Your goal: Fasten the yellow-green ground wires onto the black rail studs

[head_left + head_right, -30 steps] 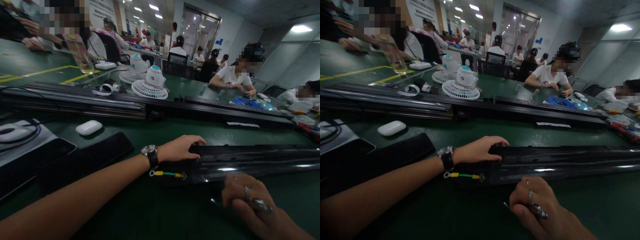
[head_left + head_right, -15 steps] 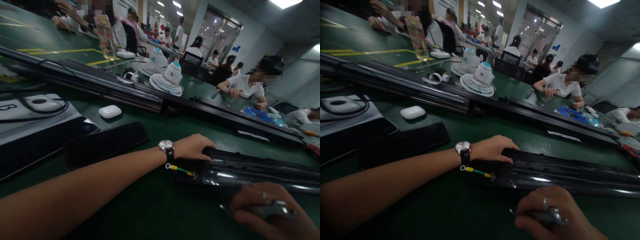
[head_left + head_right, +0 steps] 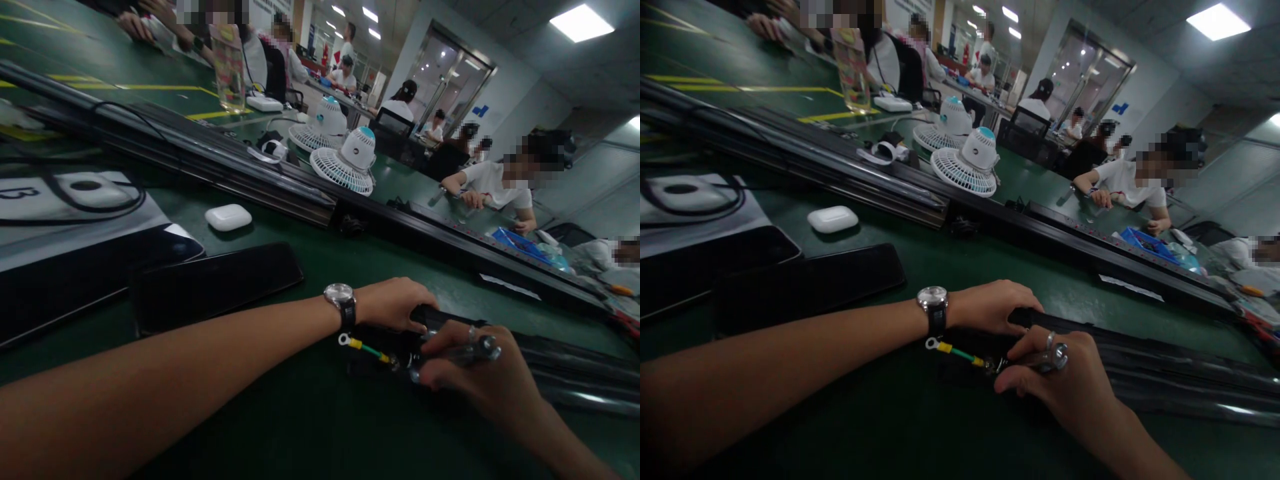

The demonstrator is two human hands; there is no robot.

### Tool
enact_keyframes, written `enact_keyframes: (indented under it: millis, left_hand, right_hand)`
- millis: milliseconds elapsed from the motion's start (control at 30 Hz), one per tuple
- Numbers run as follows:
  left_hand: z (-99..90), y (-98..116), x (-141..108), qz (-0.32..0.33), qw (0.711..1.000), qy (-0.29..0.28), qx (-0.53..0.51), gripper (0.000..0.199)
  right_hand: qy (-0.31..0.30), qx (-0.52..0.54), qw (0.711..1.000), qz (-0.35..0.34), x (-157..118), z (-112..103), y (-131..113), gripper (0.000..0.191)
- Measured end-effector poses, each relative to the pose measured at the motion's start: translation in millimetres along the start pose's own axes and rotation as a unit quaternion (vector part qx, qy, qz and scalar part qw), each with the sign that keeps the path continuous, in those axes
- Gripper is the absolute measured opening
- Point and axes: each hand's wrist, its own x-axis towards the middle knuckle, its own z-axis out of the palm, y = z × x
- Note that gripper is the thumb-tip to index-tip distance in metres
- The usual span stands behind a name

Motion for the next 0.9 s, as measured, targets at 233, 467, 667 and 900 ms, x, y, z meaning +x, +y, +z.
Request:
enact_keyframes:
  millis: [233,467,667,900]
  left_hand:
    - [0.9,0.5,1.7,0.001,1.000,-0.005,-0.010,0.030]
    - [3.2,1.7,3.7,-0.012,1.000,-0.010,-0.004,0.030]
    - [4.7,2.3,4.0,-0.018,1.000,-0.008,-0.005,0.029]
    - [4.9,2.4,4.6,-0.019,1.000,-0.010,-0.005,0.028]
  right_hand:
    - [0.030,-0.086,0.991,-0.100,8.6,4.9,-7.0,0.048]
    - [0.001,-0.105,0.989,-0.104,2.4,7.2,-3.4,0.045]
    - [-0.015,-0.101,0.989,-0.105,2.2,7.2,-6.8,0.039]
    - [-0.024,-0.117,0.989,-0.088,1.3,6.3,-3.8,0.044]
